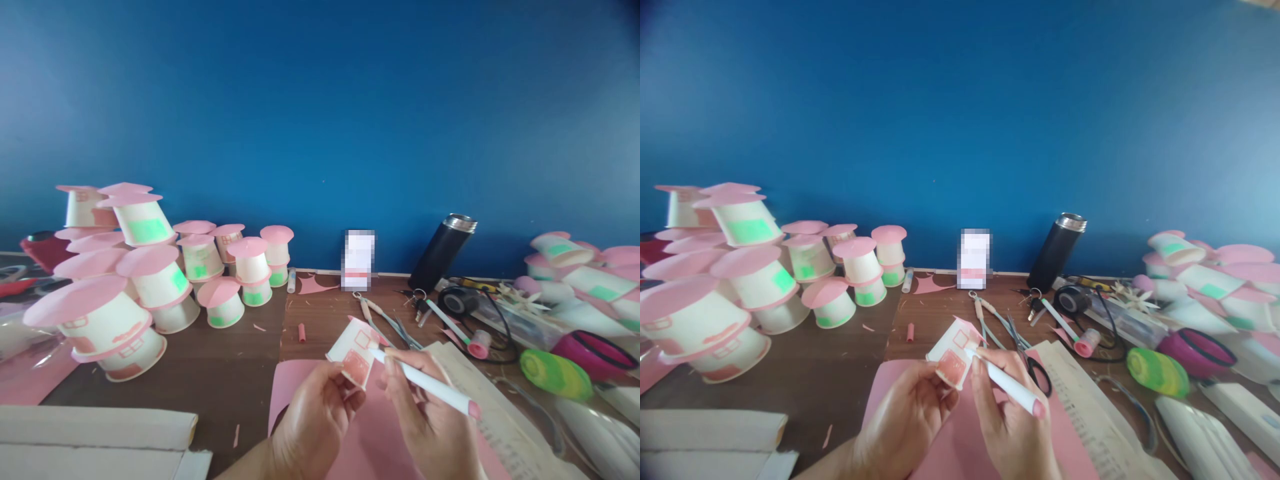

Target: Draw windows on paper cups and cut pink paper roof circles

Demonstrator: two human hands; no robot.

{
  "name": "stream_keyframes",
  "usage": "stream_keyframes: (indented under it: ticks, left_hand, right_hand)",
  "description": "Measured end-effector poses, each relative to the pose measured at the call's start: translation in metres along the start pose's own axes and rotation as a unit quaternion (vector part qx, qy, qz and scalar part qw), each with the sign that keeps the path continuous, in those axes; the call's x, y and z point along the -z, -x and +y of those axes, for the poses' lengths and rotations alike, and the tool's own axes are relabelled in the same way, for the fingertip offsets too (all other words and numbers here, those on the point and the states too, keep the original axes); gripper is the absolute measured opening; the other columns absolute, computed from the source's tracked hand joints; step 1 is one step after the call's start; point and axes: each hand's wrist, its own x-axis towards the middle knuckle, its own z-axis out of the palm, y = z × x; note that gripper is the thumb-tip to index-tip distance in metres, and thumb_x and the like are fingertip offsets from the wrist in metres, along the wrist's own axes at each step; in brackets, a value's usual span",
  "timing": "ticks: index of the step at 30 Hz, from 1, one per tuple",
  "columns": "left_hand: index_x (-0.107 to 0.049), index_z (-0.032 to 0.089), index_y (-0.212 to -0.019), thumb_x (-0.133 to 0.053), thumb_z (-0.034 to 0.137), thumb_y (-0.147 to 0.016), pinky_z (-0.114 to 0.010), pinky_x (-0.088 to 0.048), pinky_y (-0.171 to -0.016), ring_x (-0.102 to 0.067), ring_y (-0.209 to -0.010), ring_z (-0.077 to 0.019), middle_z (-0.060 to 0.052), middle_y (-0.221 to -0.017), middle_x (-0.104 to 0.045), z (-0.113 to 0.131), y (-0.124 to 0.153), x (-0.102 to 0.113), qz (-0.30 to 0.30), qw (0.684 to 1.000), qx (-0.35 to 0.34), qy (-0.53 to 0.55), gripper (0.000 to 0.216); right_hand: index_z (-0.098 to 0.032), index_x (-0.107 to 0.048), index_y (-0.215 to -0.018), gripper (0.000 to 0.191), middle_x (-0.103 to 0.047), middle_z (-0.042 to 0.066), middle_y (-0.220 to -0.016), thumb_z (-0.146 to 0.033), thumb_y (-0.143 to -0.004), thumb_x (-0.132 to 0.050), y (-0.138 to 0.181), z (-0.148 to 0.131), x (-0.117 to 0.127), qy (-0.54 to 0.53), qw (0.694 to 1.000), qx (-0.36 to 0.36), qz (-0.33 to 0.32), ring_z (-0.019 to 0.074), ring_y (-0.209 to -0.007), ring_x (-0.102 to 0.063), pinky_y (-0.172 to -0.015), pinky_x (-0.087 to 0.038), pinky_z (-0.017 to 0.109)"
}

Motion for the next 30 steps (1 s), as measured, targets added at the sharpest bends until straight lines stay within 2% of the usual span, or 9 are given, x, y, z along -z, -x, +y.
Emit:
stream_keyframes:
  ticks: [8,21,26,30]
  left_hand:
    - [-0.065,0.013,-0.072,-0.055,0.014,-0.081,-0.031,-0.045,-0.076,-0.054,-0.075,-0.0164,-0.007,-0.079,-0.063,0.0000,-0.0003,0.0007,-0.018,1.000,-0.003,-0.009,0.013]
    - [-0.064,0.013,-0.070,-0.053,0.014,-0.084,-0.030,-0.046,-0.074,-0.055,-0.073,-0.0159,-0.007,-0.076,-0.063,0.0000,-0.0013,0.0015,-0.003,1.000,-0.001,0.002,0.018]
    - [-0.065,0.012,-0.079,-0.054,0.014,-0.084,-0.031,-0.046,-0.073,-0.055,-0.073,-0.0162,-0.008,-0.081,-0.064,-0.0008,-0.0041,0.0032,0.015,1.000,0.008,0.016,0.013]
    - [-0.064,0.012,-0.076,-0.054,0.014,-0.084,-0.030,-0.046,-0.073,-0.054,-0.073,-0.0157,-0.007,-0.078,-0.062,-0.0015,-0.0035,0.0031,0.011,1.000,0.003,0.018,0.012]
  right_hand:
    - [-0.022,-0.061,-0.100,0.011,-0.070,0.006,-0.085,-0.029,-0.095,-0.054,0.0007,-0.0002,-0.0008,0.007,1.000,-0.007,-0.005,0.0187,-0.076,-0.071,-0.053,-0.053,0.022]
    - [-0.022,-0.061,-0.101,0.011,-0.069,0.006,-0.084,-0.027,-0.094,-0.054,0.0021,-0.0004,-0.0009,-0.008,1.000,-0.009,-0.011,0.0194,-0.077,-0.070,-0.051,-0.053,0.022]
    - [-0.020,-0.061,-0.103,0.015,-0.068,0.009,-0.086,-0.030,-0.093,-0.055,0.0017,-0.0007,0.0016,-0.010,1.000,-0.022,0.020,0.0209,-0.077,-0.068,-0.055,-0.055,0.026]
    - [-0.021,-0.062,-0.102,0.014,-0.068,0.007,-0.085,-0.030,-0.094,-0.055,0.0010,0.0002,0.0026,-0.008,0.999,-0.028,0.026,0.0197,-0.075,-0.068,-0.060,-0.056,0.027]
